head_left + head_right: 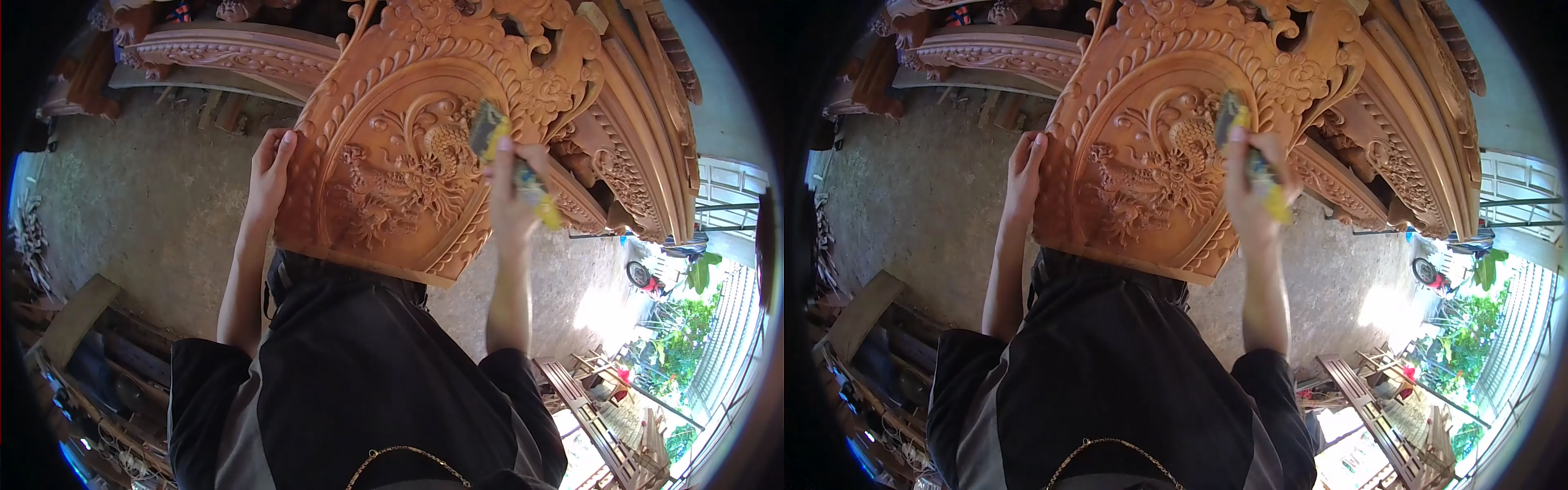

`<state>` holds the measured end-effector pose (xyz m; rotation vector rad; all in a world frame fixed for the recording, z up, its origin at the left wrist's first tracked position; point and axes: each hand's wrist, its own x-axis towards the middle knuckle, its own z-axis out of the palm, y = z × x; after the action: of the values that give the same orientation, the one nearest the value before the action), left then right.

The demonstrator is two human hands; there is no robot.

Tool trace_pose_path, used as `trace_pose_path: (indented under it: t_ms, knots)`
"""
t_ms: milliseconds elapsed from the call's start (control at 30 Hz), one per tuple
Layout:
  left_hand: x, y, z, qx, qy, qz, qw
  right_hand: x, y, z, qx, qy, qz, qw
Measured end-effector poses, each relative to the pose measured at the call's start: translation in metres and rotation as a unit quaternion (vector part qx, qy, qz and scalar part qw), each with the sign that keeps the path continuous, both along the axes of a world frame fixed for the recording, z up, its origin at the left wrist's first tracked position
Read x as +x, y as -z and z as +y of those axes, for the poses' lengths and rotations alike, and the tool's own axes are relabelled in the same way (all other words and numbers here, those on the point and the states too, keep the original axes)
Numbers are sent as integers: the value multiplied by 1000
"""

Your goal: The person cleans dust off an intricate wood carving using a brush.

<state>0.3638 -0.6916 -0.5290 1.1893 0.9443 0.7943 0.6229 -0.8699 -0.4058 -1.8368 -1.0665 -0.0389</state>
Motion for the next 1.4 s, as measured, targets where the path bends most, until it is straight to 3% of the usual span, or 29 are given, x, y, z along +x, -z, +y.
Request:
trace_pose_path:
  t_ms: [33, 100, 133, 200, 233, 267, 333, 400, 467, 533, 600, 633, 667, 767, 867, 933, 1000, 1067, 1133, 1200, 1267, 1333, 1400]
  knots:
    - [0, -1, -1, 5, 1, 6, 1000, -9, 8, 6, 22, -12, -52, 998]
    - [1, -1, 0, 14, 4, 12, 1000, -41, 16, 18, 33, -154, 163, 974]
    - [1, 2, 0, 9, 4, 3, 1000, -46, 14, 17, 37, -149, 163, 975]
    - [2, 2, 2, 7, 2, -7, 1000, -50, 9, 19, -20, -180, -41, 983]
    - [3, 1, 2, 6, 1, -8, 1000, -43, 19, 18, 48, -136, 22, 989]
    - [1, 1, 0, 2, 1, -9, 1000, -37, 16, 18, 47, -139, 23, 989]
    - [0, 3, -2, 13, -2, 1, 1000, -26, 10, 22, 146, 102, 174, 969]
    - [1, 4, 1, 31, -1, 8, 999, -28, 21, 26, 210, 83, 167, 960]
    - [1, 5, 1, 29, -8, 11, 999, -39, 24, 18, 68, -90, 150, 982]
    - [1, 1, 0, 3, 2, 10, 1000, -37, 27, 14, 34, -79, 93, 992]
    - [-1, 2, 1, -23, 5, 12, 1000, -30, 20, 24, 195, 89, 235, 948]
    - [0, 5, 1, -1, 2, 15, 1000, -29, 14, 36, 269, 131, 226, 927]
    - [0, 7, 1, 22, 0, 16, 1000, -34, 17, 42, 269, 132, 227, 927]
    - [1, 3, 1, -10, -5, 19, 1000, -57, 19, 55, 150, -36, 309, 939]
    - [3, -9, -3, -21, 1, 1, 1000, -59, 21, 50, 109, -32, 275, 955]
    - [1, 1, 0, 3, -1, 8, 1000, -56, 14, 48, 140, 20, 242, 960]
    - [-1, 4, 1, 25, -4, 16, 1000, -52, 21, 53, 279, 106, 202, 933]
    - [0, 4, 1, 34, 1, 16, 999, -56, 40, 52, 265, 77, 182, 944]
    - [-1, -1, 1, 39, 4, 34, 999, -72, 43, 51, 82, -106, 163, 977]
    - [-1, -4, 3, 43, 6, 51, 998, -71, 35, 50, 70, -117, 116, 984]
    - [-3, -6, 2, 17, 22, 48, 998, -68, 35, 49, 210, 70, 168, 961]
    - [-4, -3, 2, 28, 18, 47, 998, -73, 43, 54, 276, 83, 207, 935]
    - [-2, 1, 5, 43, 20, 46, 998, -84, 51, 47, 133, -140, 205, 960]
